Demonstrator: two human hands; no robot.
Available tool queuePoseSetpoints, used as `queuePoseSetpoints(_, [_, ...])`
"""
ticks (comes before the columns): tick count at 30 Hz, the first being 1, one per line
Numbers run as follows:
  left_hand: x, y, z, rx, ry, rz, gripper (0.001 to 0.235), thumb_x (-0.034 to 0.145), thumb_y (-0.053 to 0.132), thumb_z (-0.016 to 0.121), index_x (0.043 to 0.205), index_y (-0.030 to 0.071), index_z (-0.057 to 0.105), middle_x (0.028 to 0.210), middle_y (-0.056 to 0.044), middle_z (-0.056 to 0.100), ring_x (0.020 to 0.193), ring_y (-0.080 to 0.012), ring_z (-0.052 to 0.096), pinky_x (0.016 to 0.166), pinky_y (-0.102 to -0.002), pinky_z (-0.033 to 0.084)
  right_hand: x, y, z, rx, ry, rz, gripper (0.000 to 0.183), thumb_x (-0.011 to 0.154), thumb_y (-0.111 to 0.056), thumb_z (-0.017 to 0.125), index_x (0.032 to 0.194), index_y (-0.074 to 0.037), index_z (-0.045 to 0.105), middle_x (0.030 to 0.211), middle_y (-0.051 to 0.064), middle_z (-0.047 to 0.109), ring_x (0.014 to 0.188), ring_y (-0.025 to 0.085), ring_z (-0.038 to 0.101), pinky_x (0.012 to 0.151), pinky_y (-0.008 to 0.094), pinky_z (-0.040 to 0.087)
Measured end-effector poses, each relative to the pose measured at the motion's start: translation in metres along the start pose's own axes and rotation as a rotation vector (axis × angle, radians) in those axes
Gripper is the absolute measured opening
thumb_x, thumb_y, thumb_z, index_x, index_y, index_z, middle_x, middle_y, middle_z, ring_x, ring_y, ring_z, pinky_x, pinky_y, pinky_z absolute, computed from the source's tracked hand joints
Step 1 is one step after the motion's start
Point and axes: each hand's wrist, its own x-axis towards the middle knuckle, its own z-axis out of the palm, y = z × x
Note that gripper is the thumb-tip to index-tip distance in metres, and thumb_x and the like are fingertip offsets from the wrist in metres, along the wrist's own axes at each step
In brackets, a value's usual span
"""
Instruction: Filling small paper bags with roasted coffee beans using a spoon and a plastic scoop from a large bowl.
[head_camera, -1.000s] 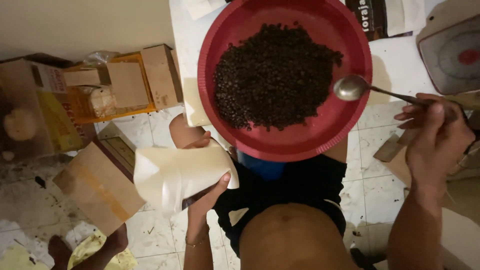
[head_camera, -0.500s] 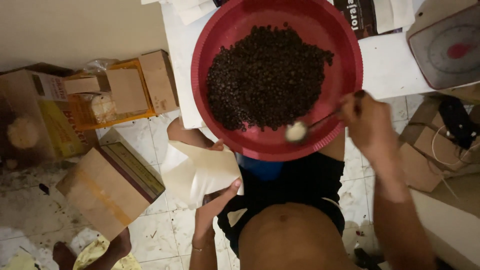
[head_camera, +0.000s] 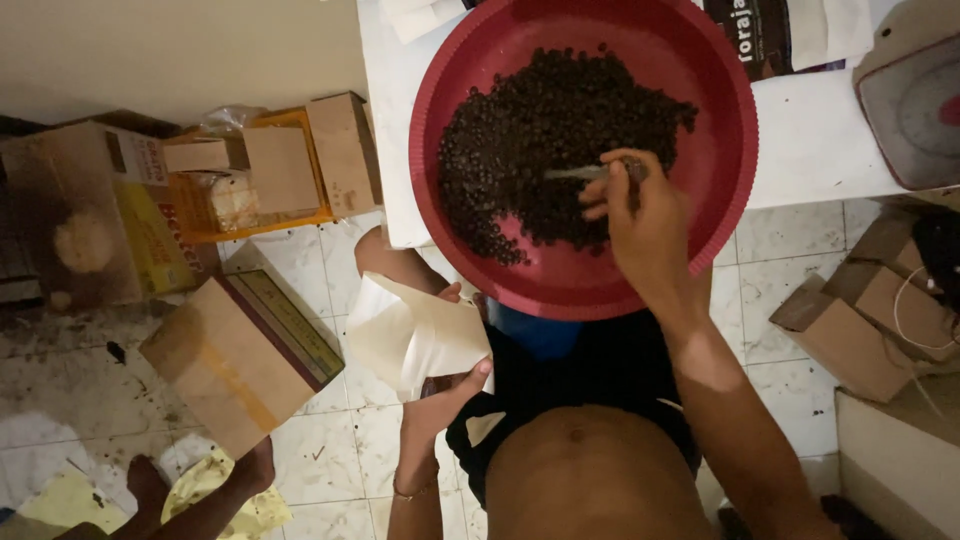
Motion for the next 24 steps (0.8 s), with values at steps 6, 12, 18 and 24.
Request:
queuePoseSetpoints(6, [-0.035,-0.065,-0.008,0.16,0.065,-0.138,0.077,0.069,0.028,0.096,0.134,0.002,0.064,0.138,-0.016,0.066,0.124,-0.0208,0.062,0.106,-0.041,0.052,-0.009,-0.011,-0.024,-0.095,-0.049,-0.433,0.025,0.107,0.011,0.051,0.127,0.01,0.066,0.109,0.025,0.071,0.096,0.034,0.072,0.08,0.048,0.066])
queuePoseSetpoints(12, [-0.02,-0.056,0.004,0.151,0.131,0.02,0.078,0.062,0.014,0.099,0.129,-0.006,0.065,0.13,-0.022,0.069,0.12,-0.0277,0.065,0.105,-0.05,0.05,-0.055,0.014,-0.075,-0.29,0.124,-0.442,0.017,0.11,0.008,0.06,0.117,0.01,0.075,0.101,0.022,0.075,0.084,0.031,0.071,0.08,0.041,0.059])
queuePoseSetpoints(18, [-0.016,-0.078,0.002,0.151,0.174,0.058,0.078,0.061,0.006,0.096,0.13,-0.007,0.065,0.131,-0.021,0.069,0.124,-0.0246,0.058,0.108,-0.047,0.048,-0.073,-0.005,-0.081,-0.405,0.041,0.013,0.009,0.109,0.0,0.065,0.114,0.0,0.073,0.084,0.016,0.072,0.072,0.03,0.069,0.07,0.04,0.056])
queuePoseSetpoints(24, [-0.007,-0.06,-0.003,0.204,0.161,0.073,0.06,0.063,0.007,0.096,0.116,-0.008,0.073,0.109,-0.02,0.077,0.109,-0.022,0.065,0.097,-0.048,0.055,-0.032,-0.024,-0.047,-0.357,-0.218,0.23,0.018,0.105,-0.018,0.059,0.098,-0.005,0.067,0.055,0.011,0.065,0.051,0.028,0.066,0.06,0.041,0.053])
